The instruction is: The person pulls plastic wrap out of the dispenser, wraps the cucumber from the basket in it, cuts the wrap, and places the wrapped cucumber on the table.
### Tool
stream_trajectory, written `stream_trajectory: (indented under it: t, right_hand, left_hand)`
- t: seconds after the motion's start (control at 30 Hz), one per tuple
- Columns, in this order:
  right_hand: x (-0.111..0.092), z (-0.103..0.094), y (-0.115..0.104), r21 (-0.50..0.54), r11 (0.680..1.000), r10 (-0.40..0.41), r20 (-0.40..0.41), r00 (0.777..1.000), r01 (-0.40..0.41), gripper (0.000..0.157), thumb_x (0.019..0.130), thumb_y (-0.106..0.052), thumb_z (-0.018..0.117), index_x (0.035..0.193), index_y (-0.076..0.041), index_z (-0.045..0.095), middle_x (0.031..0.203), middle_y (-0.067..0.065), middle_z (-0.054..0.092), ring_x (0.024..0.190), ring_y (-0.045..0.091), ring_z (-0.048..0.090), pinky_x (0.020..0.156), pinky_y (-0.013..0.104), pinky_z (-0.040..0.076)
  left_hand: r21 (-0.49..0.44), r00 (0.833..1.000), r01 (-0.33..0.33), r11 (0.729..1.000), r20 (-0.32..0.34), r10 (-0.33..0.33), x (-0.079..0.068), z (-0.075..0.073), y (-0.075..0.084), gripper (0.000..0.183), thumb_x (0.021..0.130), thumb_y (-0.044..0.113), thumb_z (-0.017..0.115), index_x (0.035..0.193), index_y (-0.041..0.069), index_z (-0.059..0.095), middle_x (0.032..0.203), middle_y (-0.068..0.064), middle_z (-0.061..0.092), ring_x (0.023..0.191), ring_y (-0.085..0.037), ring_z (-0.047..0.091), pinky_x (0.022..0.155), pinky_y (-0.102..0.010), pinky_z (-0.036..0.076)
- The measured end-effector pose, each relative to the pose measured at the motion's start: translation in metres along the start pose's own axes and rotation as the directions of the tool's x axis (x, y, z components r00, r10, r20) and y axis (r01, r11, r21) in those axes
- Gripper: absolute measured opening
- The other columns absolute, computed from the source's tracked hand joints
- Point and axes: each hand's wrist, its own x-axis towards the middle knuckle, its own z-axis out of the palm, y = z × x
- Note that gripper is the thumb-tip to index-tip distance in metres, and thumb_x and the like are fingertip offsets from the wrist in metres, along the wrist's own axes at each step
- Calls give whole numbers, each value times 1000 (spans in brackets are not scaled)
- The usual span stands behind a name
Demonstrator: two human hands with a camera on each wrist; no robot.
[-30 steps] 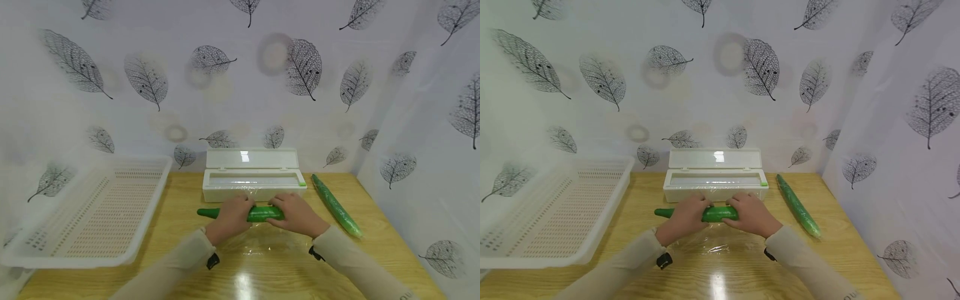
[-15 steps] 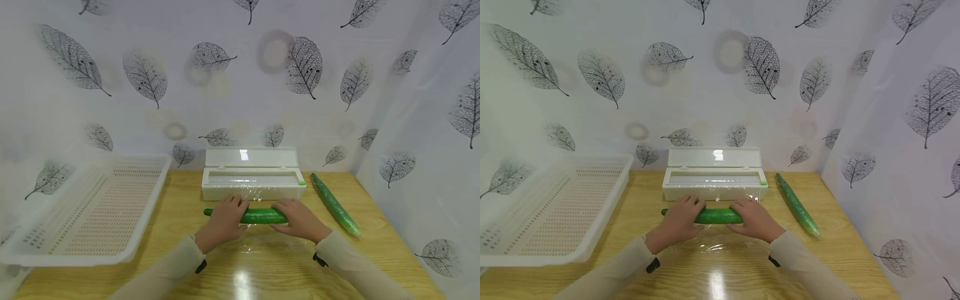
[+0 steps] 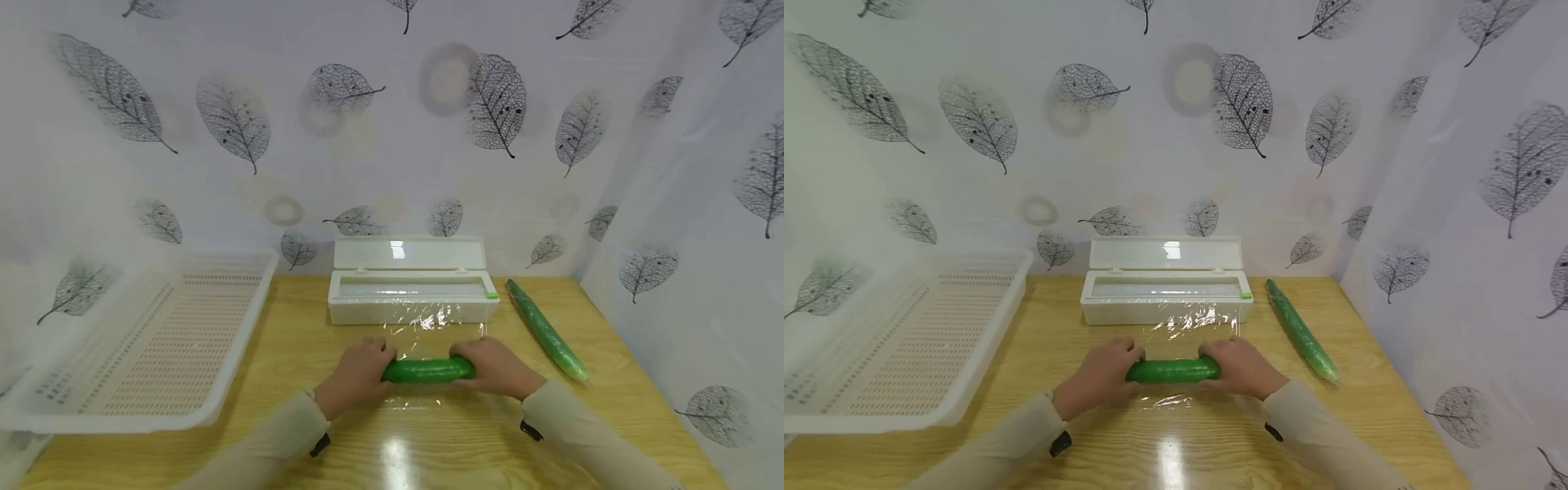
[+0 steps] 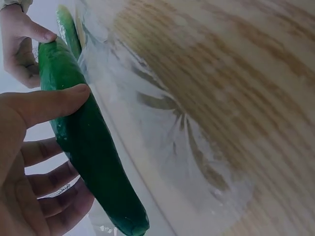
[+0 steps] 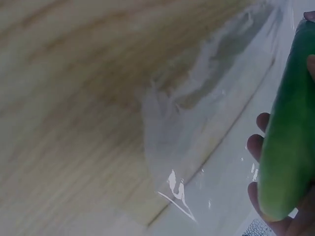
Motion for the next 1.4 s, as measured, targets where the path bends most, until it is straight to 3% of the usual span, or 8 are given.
stream_trajectory:
  t: [0.33,0.73,0.97,1.13,1.4]
  right_hand:
    - [-1,16,-3,22,1000,-1,54,999,0,41,73,-46,74,102,-17,65,98,-4,69,83,7,60,79,32,47]
    - [-2,18,-7,1,1000,14,92,996,-14,43,75,-46,73,105,-16,65,101,-2,67,86,9,59,82,34,47]
    - [-2,18,-3,-7,1000,20,96,995,-20,51,73,-47,74,110,-14,65,106,1,67,91,13,61,83,35,48]
    - [-5,13,3,-6,999,32,88,996,-31,56,70,-46,77,113,-13,65,108,2,67,95,17,62,87,39,50]
    - [-11,5,9,-5,1000,-1,47,999,1,45,70,-31,80,108,-13,67,104,1,67,93,18,63,85,40,52]
  left_hand:
    - [-7,996,4,1000,94,-3,-2,11,-1,42,73,36,76,106,15,60,94,-2,59,78,-13,52,59,-23,42]
    - [-17,993,4,1000,119,-2,-4,11,0,41,75,36,76,106,14,60,96,-3,60,81,-14,54,62,-25,47]
    - [7,990,-1,1000,143,0,-2,10,5,53,75,43,75,115,13,58,101,-5,60,87,-17,57,68,-29,51]
    - [37,992,-16,999,122,11,1,11,10,56,75,44,73,120,15,55,102,-4,59,88,-16,56,71,-29,51]
    - [25,995,-61,998,75,59,5,9,14,48,79,35,74,118,15,55,102,-3,59,87,-15,56,70,-27,51]
